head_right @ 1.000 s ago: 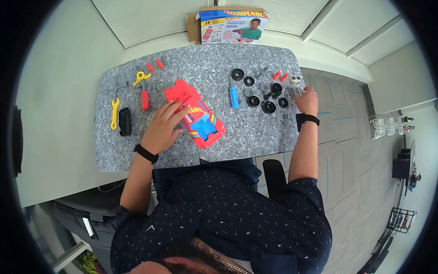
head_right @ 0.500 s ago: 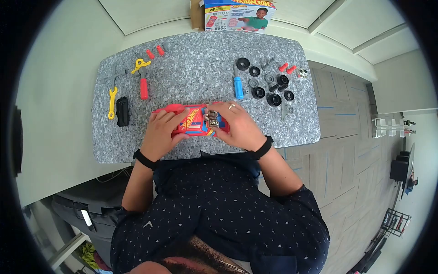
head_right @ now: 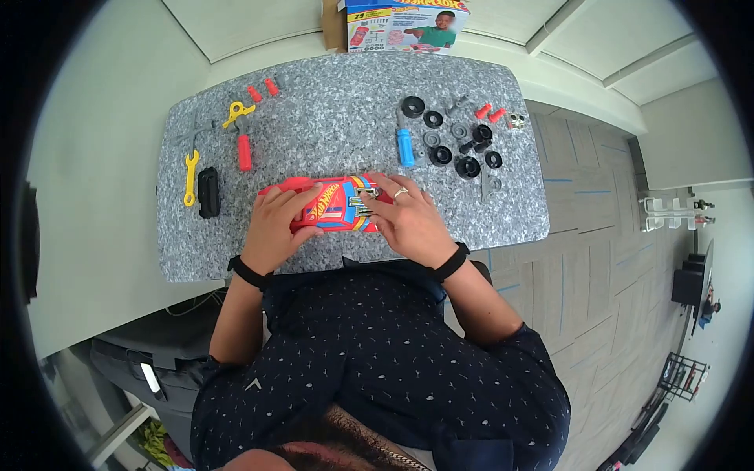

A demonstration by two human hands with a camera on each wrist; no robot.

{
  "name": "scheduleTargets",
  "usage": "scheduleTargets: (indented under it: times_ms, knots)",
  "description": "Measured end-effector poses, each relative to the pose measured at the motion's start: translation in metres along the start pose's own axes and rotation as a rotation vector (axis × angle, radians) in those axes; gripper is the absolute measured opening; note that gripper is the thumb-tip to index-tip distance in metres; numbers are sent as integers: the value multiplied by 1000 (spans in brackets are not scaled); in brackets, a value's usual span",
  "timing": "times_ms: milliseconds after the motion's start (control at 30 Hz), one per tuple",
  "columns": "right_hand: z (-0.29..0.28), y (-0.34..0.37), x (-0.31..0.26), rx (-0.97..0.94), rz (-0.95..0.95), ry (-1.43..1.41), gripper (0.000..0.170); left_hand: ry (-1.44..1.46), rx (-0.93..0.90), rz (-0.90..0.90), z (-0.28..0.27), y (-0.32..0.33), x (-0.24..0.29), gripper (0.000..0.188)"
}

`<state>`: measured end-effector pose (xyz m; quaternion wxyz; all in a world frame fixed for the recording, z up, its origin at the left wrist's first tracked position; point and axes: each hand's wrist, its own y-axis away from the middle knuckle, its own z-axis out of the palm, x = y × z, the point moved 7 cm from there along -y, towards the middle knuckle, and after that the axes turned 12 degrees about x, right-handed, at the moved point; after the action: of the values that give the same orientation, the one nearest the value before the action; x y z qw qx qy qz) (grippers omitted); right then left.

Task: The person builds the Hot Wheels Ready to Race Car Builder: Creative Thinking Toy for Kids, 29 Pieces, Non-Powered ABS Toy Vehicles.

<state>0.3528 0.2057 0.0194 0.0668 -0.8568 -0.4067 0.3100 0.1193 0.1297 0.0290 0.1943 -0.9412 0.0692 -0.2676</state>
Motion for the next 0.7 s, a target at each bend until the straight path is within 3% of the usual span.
scheduleTargets:
  times_ms: [133,233,300,367,433,500,633,700]
  knots:
    - [-14,-3,6,96,-2,-230,61,-17,-26,-24,0,1,1,84]
    - [-67,-12,31,272,107,-217,62,-77,15,40,5,3,6,85]
    - [-110,-15,81,387,358,-175,55,-77,3,24,11,5,9,84]
    - [-147,-13,145,504,473,7,53,-79,-2,25,15,6,14,84]
    - [-167,-11,239,477,601,223,57,-84,-2,45,17,6,20,85]
    - [-168,-6,323,378,538,499,66,-76,-36,56,20,8,20,84]
    - [-158,-12,366,311,658,584,63,-22,-41,71,10,7,25,83]
    - [-153,-16,373,259,736,577,59,70,45,79,-9,2,28,78]
